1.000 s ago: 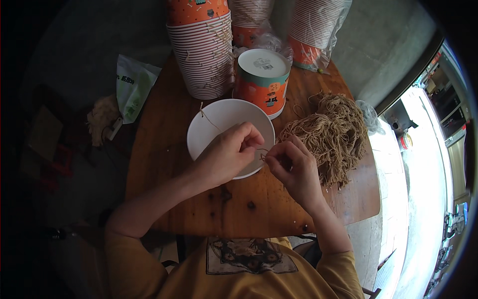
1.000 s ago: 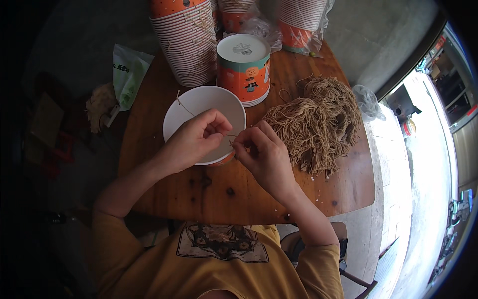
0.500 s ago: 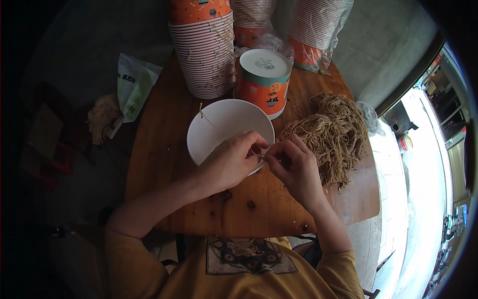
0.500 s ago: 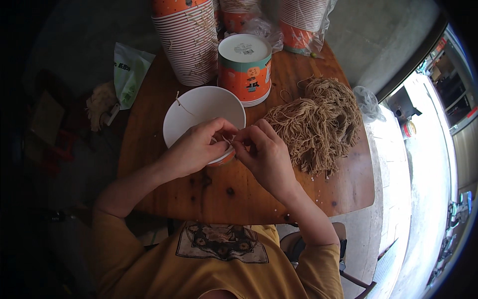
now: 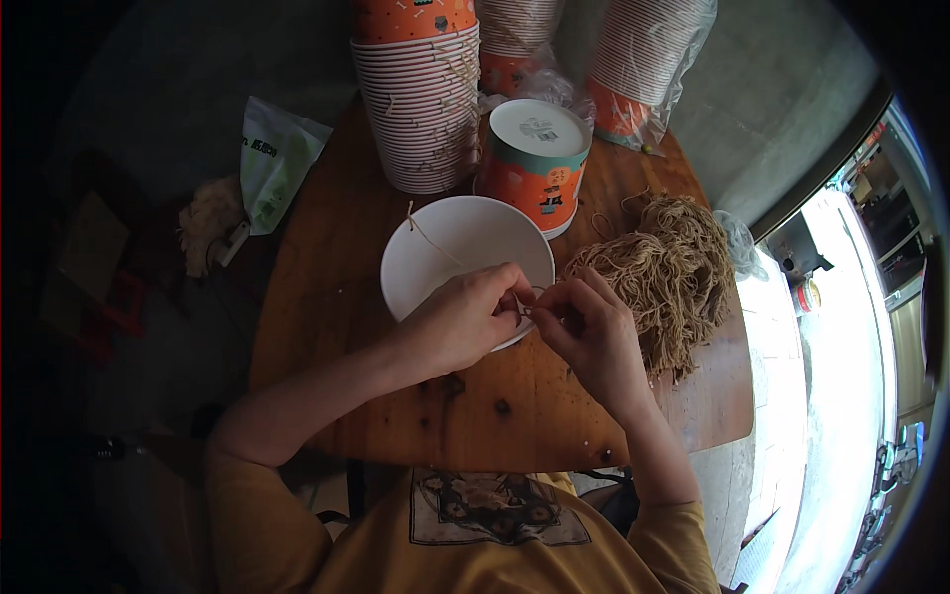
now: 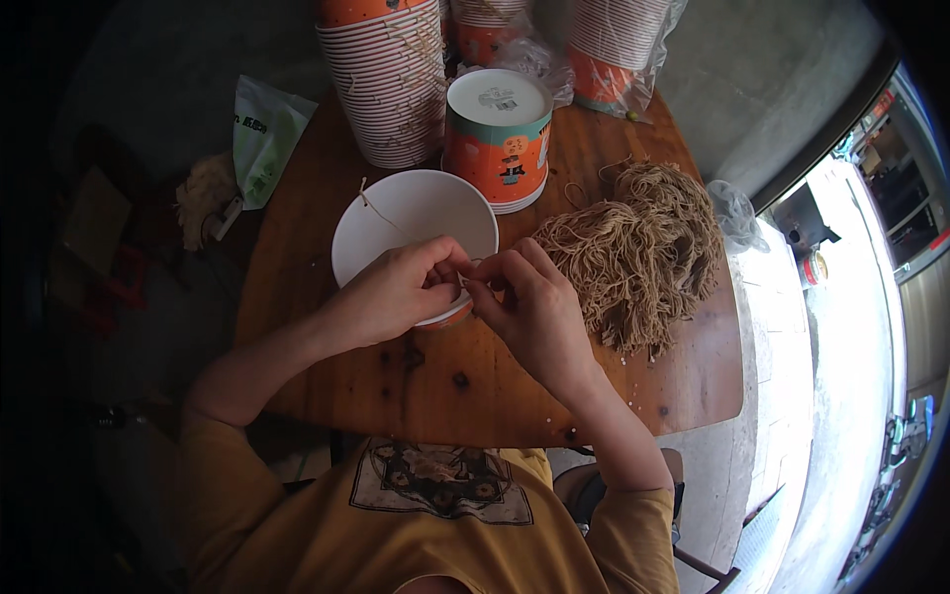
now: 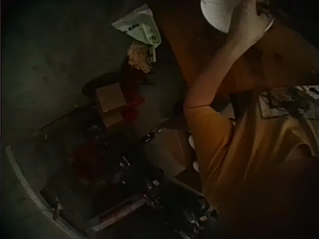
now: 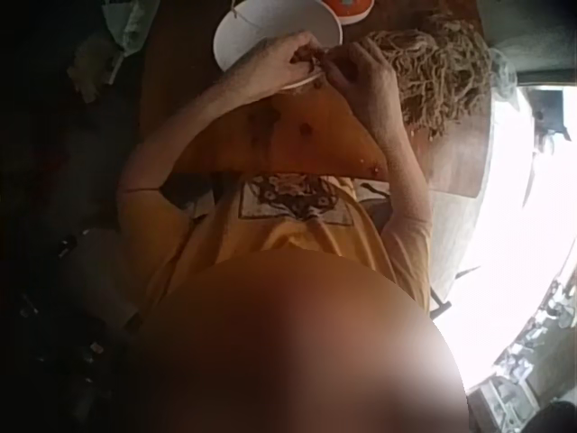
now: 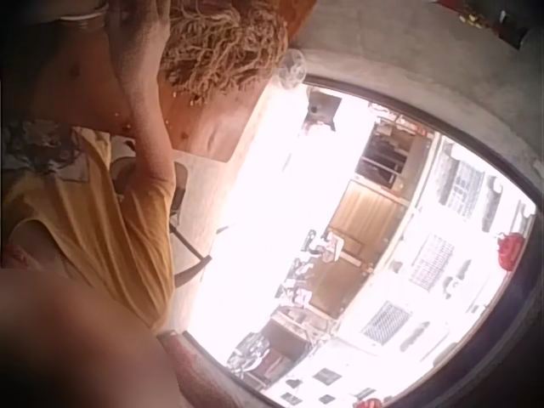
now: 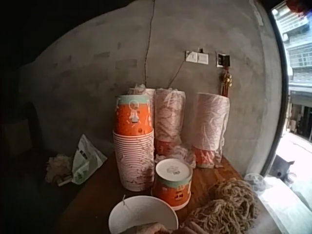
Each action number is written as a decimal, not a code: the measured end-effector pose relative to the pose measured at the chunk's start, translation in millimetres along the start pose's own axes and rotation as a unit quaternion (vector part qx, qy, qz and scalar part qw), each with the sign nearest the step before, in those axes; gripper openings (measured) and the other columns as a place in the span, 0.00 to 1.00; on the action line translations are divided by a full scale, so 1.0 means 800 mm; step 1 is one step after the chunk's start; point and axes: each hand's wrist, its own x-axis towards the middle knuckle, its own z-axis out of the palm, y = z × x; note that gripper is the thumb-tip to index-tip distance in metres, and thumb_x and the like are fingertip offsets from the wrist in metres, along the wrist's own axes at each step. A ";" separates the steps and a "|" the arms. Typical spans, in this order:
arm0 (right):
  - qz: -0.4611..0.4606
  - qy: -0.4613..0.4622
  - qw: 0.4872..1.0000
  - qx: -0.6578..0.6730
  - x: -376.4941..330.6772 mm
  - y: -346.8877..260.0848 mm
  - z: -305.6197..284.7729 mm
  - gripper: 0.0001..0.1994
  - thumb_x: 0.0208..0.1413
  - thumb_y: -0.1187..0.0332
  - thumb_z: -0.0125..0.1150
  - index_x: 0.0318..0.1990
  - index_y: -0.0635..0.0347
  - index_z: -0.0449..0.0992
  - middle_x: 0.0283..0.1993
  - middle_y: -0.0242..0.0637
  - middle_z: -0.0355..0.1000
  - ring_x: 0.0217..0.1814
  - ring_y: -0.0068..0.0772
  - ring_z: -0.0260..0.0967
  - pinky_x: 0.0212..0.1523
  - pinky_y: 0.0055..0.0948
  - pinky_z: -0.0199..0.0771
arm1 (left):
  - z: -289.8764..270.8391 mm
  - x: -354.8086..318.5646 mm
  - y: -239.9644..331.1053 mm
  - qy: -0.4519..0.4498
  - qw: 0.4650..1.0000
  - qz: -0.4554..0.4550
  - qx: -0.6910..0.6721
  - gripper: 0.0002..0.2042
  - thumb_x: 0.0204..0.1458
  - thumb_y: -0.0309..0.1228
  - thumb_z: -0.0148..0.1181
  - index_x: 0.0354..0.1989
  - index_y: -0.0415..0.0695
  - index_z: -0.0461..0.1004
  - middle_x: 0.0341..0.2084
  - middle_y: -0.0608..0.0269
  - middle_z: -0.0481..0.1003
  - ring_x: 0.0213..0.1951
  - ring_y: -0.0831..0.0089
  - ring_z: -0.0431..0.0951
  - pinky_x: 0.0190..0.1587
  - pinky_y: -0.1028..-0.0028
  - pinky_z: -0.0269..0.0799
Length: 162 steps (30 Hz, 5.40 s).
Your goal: Threading string handles into pre-drilled holes in large paper buckets.
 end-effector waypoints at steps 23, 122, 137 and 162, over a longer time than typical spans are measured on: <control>-0.004 0.006 1.000 0.005 -0.003 0.003 -0.001 0.06 0.48 0.74 0.64 0.33 0.61 0.74 0.30 0.36 0.64 0.26 0.30 0.67 0.28 0.28 0.70 | 0.001 0.007 -0.005 0.008 0.995 0.007 -0.098 0.03 0.51 0.22 0.54 0.32 0.40 0.67 0.27 0.69 0.72 0.31 0.83 0.72 0.35 0.79 0.70; 0.202 -0.099 0.915 0.336 -0.011 0.042 -0.022 0.09 0.58 0.66 0.55 0.38 0.63 0.71 0.29 0.24 0.69 0.26 0.15 0.64 0.27 0.19 0.67 | 0.028 0.023 0.007 -0.001 0.984 0.048 -0.171 0.15 0.53 0.21 0.53 0.48 0.38 0.59 0.31 0.64 0.70 0.36 0.80 0.72 0.43 0.78 0.69; -0.136 0.060 0.976 -0.158 -0.014 0.025 -0.022 0.06 0.48 0.73 0.61 0.33 0.62 0.72 0.32 0.36 0.71 0.27 0.31 0.72 0.25 0.24 0.72 | 0.034 0.020 0.011 0.010 0.986 0.061 -0.155 0.15 0.53 0.19 0.53 0.47 0.39 0.60 0.30 0.63 0.70 0.33 0.79 0.73 0.40 0.76 0.70; 0.281 -0.130 0.825 0.474 -0.019 0.045 -0.034 0.09 0.60 0.61 0.54 0.35 0.57 0.73 0.29 0.24 0.70 0.25 0.12 0.66 0.21 0.14 0.63 | 0.038 0.017 0.014 0.026 0.983 0.178 0.022 0.14 0.50 0.16 0.51 0.44 0.39 0.60 0.30 0.60 0.69 0.33 0.70 0.73 0.38 0.71 0.71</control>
